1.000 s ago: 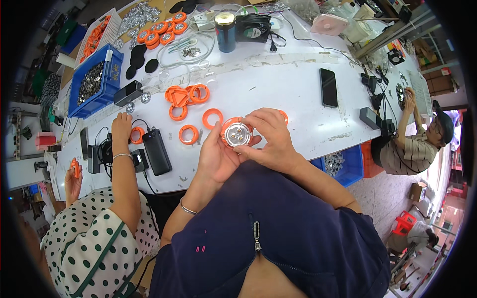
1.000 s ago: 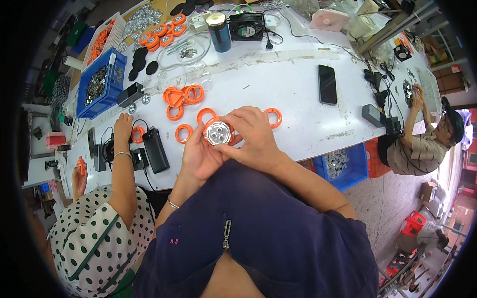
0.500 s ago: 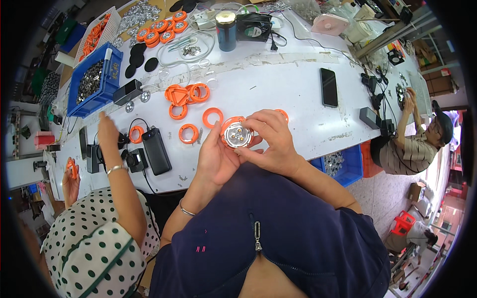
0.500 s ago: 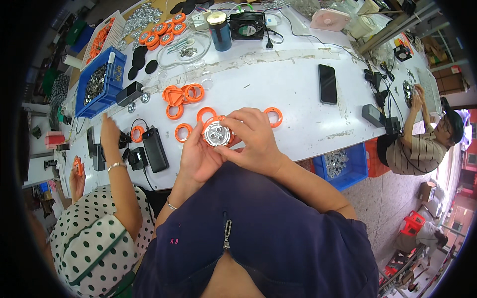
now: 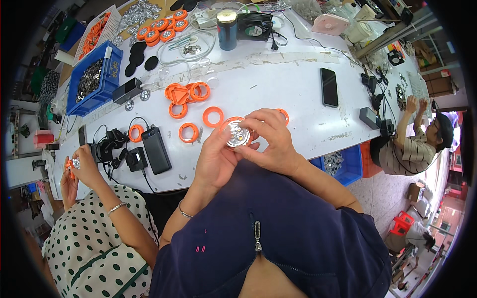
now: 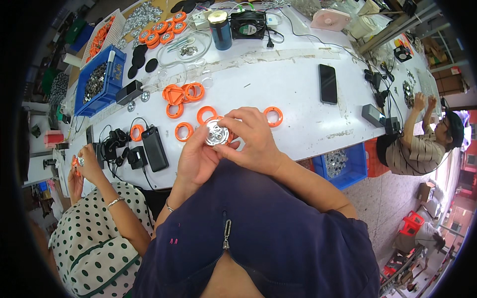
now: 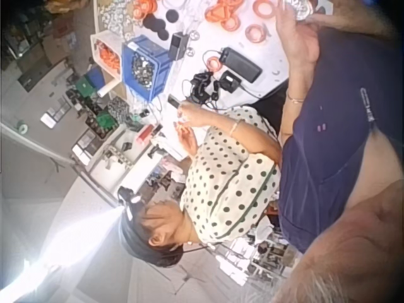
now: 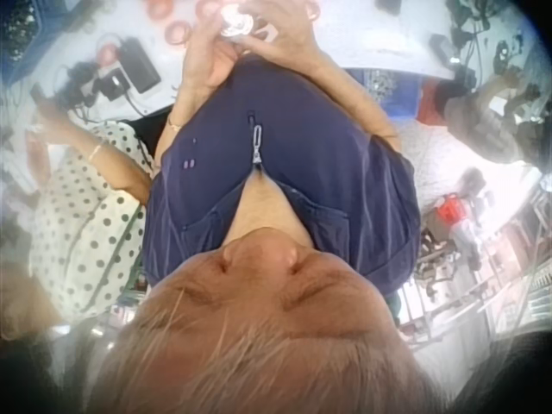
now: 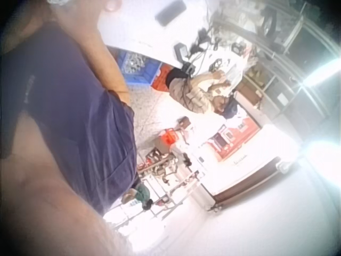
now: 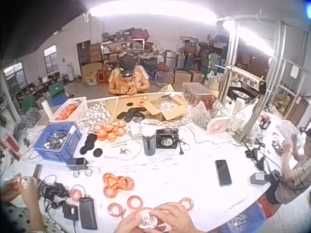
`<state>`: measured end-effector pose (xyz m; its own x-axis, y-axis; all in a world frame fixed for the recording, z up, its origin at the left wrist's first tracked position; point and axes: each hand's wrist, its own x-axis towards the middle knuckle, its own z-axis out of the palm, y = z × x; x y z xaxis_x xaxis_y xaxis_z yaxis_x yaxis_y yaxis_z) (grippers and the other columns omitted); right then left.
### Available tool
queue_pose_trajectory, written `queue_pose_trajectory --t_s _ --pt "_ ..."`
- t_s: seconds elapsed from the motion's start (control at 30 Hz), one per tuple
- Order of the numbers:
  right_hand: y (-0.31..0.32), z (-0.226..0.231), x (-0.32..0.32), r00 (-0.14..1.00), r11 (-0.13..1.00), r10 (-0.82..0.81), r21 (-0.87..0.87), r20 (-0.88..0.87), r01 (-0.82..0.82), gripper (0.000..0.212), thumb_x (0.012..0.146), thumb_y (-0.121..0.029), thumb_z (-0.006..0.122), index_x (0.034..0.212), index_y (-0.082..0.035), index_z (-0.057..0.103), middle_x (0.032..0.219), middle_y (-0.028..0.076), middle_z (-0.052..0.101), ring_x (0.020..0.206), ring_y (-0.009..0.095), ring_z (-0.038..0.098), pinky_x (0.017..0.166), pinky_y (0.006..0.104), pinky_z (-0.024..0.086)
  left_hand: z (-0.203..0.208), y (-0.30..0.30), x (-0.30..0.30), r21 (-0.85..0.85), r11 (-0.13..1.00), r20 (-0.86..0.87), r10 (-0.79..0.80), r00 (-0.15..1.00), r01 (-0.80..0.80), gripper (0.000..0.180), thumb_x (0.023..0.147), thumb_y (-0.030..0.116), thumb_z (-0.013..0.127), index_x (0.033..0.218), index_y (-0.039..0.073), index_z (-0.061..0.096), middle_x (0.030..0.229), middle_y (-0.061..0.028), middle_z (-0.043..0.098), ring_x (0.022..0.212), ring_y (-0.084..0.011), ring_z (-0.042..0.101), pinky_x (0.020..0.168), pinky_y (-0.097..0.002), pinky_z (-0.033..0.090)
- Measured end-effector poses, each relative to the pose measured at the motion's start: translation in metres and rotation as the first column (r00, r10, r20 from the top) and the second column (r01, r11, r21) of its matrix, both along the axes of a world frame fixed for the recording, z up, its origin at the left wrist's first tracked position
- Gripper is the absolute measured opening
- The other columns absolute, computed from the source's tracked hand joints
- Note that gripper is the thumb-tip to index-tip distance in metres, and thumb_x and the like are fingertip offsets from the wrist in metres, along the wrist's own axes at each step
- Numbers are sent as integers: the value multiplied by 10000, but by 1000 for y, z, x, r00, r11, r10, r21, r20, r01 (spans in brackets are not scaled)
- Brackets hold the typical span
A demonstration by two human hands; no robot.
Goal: The person assembles electronic components and wires into orange circular housings, then covers them with plastic covers. The person uses tweezers to manipulate the components.
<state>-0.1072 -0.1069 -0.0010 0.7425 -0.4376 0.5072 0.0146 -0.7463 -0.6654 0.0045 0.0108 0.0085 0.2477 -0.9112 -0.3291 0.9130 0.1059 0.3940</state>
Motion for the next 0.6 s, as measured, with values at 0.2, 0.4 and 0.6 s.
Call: queue_pose_trajectory --t_s 0.2,0.4,0.6 --pt "1 7 -4 999 986 48 160 12 -49 552 609 -133 813 1108 -56 590 1064 85 594 995 256 547 822 343 435 11 1 -3 99 995 181 -14 983 -4 382 912 124 558 1242 -13 422 1136 -164 562 1040 -286 612 872 -413 554" --pt "6 13 -10 1000 859 28 512 12 -30 425 726 -169 757 1093 -42 583 1038 86 599 949 199 552 795 328 453 20 3 -7 78 997 288 -36 957 14 441 915 173 569 1276 1 383 1185 -166 543 1091 -303 589 911 -416 516" --pt "10 24 -15 993 520 119 852 1 -63 320 814 -125 703 1084 -16 569 994 33 594 820 51 537 708 223 461 16 5 -9 14 1000 334 -24 942 20 493 903 197 604 1292 15 363 1200 -163 537 1113 -283 578 927 -396 493"
